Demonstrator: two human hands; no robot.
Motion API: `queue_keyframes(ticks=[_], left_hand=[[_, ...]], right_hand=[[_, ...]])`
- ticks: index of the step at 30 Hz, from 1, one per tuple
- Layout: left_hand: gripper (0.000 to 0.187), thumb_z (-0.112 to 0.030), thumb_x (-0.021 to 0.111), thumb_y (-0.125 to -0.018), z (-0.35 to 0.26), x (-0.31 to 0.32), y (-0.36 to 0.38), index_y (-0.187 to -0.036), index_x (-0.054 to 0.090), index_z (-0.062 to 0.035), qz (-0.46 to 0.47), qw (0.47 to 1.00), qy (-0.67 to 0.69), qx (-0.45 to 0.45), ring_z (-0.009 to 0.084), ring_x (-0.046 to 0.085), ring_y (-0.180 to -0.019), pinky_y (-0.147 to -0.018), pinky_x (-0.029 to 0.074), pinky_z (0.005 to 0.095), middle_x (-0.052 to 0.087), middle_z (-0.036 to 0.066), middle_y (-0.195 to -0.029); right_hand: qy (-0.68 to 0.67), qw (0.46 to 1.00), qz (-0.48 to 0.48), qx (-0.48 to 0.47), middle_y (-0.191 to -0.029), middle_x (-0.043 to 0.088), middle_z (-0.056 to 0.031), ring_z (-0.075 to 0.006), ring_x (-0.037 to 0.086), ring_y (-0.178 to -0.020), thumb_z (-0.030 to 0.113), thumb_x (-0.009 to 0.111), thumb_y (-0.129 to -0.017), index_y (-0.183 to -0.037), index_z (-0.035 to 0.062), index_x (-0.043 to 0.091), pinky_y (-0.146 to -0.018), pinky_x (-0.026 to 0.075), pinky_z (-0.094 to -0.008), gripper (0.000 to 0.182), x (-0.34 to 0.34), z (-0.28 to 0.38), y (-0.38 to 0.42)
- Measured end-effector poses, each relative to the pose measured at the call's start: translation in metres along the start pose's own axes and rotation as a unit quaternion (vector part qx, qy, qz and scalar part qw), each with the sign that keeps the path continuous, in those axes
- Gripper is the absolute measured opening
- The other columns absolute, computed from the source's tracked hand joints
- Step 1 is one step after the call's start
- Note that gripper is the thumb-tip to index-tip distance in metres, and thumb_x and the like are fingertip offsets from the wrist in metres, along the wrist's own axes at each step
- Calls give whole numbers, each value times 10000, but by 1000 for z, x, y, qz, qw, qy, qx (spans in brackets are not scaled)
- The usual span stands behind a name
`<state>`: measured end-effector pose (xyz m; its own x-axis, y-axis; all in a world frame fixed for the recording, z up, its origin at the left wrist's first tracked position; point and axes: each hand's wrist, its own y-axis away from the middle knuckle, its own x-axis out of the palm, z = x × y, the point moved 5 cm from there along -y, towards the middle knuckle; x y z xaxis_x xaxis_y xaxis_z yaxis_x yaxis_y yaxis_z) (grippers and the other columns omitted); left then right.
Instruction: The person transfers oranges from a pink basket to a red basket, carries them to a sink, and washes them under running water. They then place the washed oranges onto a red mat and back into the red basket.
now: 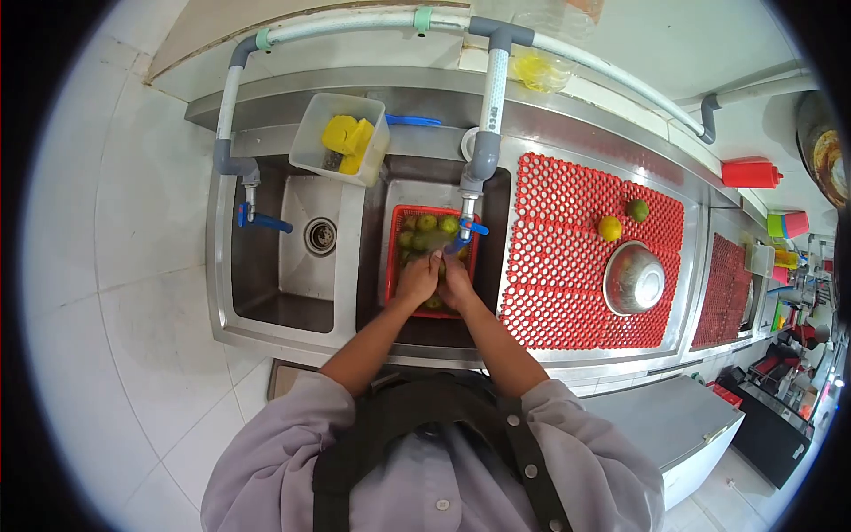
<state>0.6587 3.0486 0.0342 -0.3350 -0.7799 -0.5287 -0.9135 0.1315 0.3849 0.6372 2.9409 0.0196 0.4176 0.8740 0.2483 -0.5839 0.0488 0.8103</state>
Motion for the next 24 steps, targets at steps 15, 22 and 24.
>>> queue_keyframes(ticks=[15, 22, 24], left_hand=[[392, -322, 540, -924, 17, -1, -51, -1261, 603, -134, -60, 966, -234, 92, 478, 452, -1273, -996, 436, 523, 451, 241, -1419], [455, -365, 399, -1004, 5, 13, -7, -1121, 594, 30, 63, 996, -34, -50, 468, 606, -999, -859, 477, 540, 611, 350, -1016], [373, -315, 466, -972, 13, 9, -2, -1103, 614, 0, 29, 997, -68, -12, 454, 604, -1016, -885, 469, 532, 619, 311, -1040]], right_hand=[[431, 823, 34, -368, -1147, 619, -166, -341, 613, -1059, 8, 555, -872, -1135, 56, 629, -913, 488, -445, 278, -47, 123, 73], [100, 992, -20, -77, -1079, 645, -124, -221, 671, -886, 166, 558, -943, -1226, 46, 579, -744, 571, -384, 308, -34, -3, -25], [369, 926, -16, -82, -958, 696, -169, -237, 690, -822, 237, 598, -925, -1160, 37, 635, -686, 578, -403, 311, -36, 31, 1]])
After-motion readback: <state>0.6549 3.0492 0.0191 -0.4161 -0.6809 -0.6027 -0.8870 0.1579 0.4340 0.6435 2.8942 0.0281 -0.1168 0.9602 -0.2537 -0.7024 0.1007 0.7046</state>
